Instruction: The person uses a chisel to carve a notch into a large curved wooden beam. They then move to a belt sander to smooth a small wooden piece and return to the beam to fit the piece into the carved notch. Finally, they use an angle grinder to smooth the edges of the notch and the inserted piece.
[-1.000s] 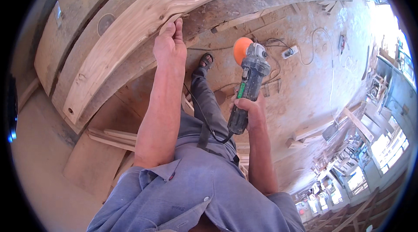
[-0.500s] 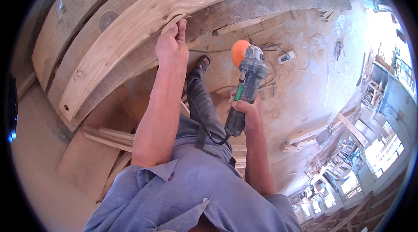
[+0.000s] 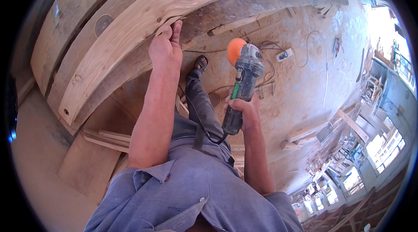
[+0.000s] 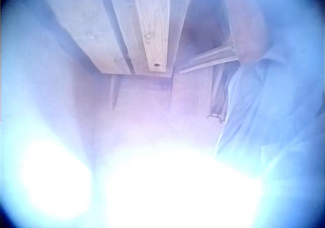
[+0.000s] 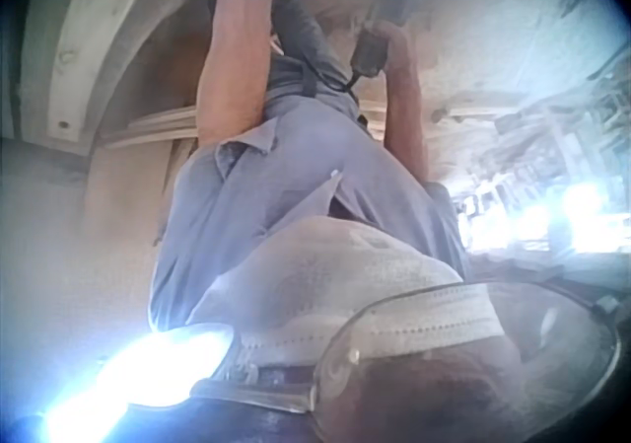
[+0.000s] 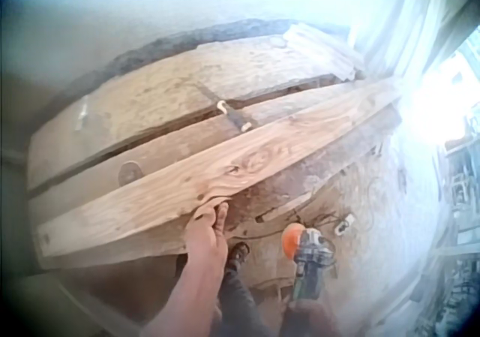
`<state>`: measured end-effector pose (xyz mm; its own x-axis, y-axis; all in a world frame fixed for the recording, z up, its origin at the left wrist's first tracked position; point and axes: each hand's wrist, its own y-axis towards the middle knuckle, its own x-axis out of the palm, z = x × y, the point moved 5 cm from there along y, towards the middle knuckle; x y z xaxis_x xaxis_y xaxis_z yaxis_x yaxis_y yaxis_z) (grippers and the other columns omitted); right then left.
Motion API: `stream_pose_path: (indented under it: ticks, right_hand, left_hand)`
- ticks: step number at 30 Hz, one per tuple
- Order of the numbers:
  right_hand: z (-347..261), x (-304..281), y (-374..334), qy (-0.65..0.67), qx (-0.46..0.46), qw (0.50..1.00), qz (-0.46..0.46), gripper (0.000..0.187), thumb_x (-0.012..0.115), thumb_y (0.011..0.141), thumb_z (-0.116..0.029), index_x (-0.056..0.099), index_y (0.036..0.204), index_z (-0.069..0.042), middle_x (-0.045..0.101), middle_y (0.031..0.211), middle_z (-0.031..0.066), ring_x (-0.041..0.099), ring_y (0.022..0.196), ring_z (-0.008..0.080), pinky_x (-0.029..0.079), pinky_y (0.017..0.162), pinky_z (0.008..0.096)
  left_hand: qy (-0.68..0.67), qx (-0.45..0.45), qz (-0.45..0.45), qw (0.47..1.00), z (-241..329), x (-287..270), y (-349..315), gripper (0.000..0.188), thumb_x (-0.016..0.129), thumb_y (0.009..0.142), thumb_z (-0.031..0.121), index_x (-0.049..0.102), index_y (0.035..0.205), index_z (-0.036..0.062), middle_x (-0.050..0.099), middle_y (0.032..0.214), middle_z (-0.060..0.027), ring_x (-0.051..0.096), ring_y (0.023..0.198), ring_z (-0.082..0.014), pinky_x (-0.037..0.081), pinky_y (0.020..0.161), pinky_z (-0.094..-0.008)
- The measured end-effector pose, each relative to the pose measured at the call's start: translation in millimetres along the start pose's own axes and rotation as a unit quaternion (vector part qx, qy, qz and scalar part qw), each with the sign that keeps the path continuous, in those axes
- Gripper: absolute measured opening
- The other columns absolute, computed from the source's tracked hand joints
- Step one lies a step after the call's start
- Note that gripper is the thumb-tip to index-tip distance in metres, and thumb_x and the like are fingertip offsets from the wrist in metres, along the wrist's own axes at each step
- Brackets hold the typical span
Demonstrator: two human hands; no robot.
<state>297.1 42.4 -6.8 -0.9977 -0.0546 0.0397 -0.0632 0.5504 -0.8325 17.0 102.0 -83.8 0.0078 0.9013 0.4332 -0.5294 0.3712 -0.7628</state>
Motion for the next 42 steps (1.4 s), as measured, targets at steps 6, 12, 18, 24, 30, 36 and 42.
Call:
stream_pose_path:
  ticks: [6, 12, 18, 24, 30, 36, 42]
  right_hand:
    - [6.4, -3.8, 5.2, 0.02, 0.003, 1.0, -0.007, 0.048, 0.07, 0.068, -0.006, 0.058, 0.113, 0.005, 0.068, 0.085, 0.0141, 0.07, 0.068, 0.0254, 0.06, 0.065, 0.0396]
    - [3.6, -1.8, 3.0, 0.009, 0.012, 1.0, 0.005, 0.049, 0.07, 0.067, -0.006, 0.059, 0.113, 0.006, 0.067, 0.084, 0.0141, 0.07, 0.066, 0.0255, 0.059, 0.064, 0.0393]
    - [-2.5, 3.7, -1.9, 0.021, -0.011, 1.0, -0.009, 0.046, 0.068, 0.068, -0.006, 0.059, 0.112, 0.006, 0.067, 0.084, 0.0154, 0.07, 0.066, 0.0259, 0.059, 0.064, 0.0392]
    - [-0.3, -4.8, 2.5, -0.009, 0.003, 1.0, -0.015, 0.05, 0.068, 0.068, -0.009, 0.06, 0.114, 0.008, 0.068, 0.082, 0.016, 0.069, 0.067, 0.0256, 0.059, 0.065, 0.038]
    - [-5.3, -2.5, 4.6, -0.031, -0.014, 0.999, -0.026, 0.041, 0.068, 0.07, -0.016, 0.061, 0.104, 0.006, 0.069, 0.082, 0.0154, 0.07, 0.067, 0.0256, 0.061, 0.065, 0.0388]
    - [-8.8, 0.6, 3.9, -0.013, -0.018, 1.0, -0.021, 0.048, 0.069, 0.068, -0.012, 0.059, 0.11, 0.008, 0.069, 0.081, 0.0168, 0.069, 0.065, 0.0254, 0.059, 0.064, 0.037]
    - [-7.7, 0.6, 4.2, -0.011, -0.01, 1.0, -0.022, 0.046, 0.069, 0.069, -0.013, 0.058, 0.109, 0.007, 0.069, 0.08, 0.0168, 0.069, 0.065, 0.0254, 0.059, 0.064, 0.0372]
  left_hand:
    - [0.015, -0.013, 0.033, 0.999, 4.2, 10.2, -4.9, 0.031, 0.049, 0.104, -0.008, 0.047, 0.135, -0.0127, 0.061, 0.128, -0.0227, 0.071, 0.104, -0.0387, 0.067, 0.092, -0.0424]
    - [0.016, -0.013, 0.081, 0.997, 2.4, 13.0, -3.4, 0.026, 0.052, 0.104, -0.006, 0.05, 0.129, -0.0137, 0.064, 0.121, -0.0218, 0.073, 0.098, -0.0343, 0.068, 0.084, -0.0372]
    - [-0.015, 0.042, 0.059, 0.997, -12.9, 10.4, -10.2, 0.017, 0.055, 0.104, -0.003, 0.059, 0.118, -0.0125, 0.07, 0.11, -0.0192, 0.075, 0.089, -0.0279, 0.067, 0.078, -0.0312]
    - [-0.009, 0.071, 0.068, 0.995, -12.9, 12.8, -13.3, 0.016, 0.053, 0.105, -0.003, 0.063, 0.113, -0.0123, 0.071, 0.106, -0.0176, 0.075, 0.085, -0.0244, 0.066, 0.077, -0.03]
    - [-0.007, 0.065, 0.076, 0.995, -12.2, 14.4, -14.5, 0.017, 0.053, 0.105, -0.001, 0.063, 0.114, -0.012, 0.071, 0.106, -0.0173, 0.074, 0.084, -0.0236, 0.066, 0.076, -0.0293]
    - [-0.011, 0.069, 0.078, 0.995, -12.5, 13.9, -12.9, 0.016, 0.054, 0.106, -0.001, 0.063, 0.114, -0.0116, 0.071, 0.106, -0.0175, 0.075, 0.083, -0.0238, 0.066, 0.075, -0.0288]
    - [-0.013, 0.065, 0.085, 0.994, -13.5, 14.1, -12.6, 0.016, 0.055, 0.105, -0.001, 0.063, 0.113, -0.0118, 0.072, 0.105, -0.0174, 0.075, 0.082, -0.024, 0.066, 0.074, -0.0289]
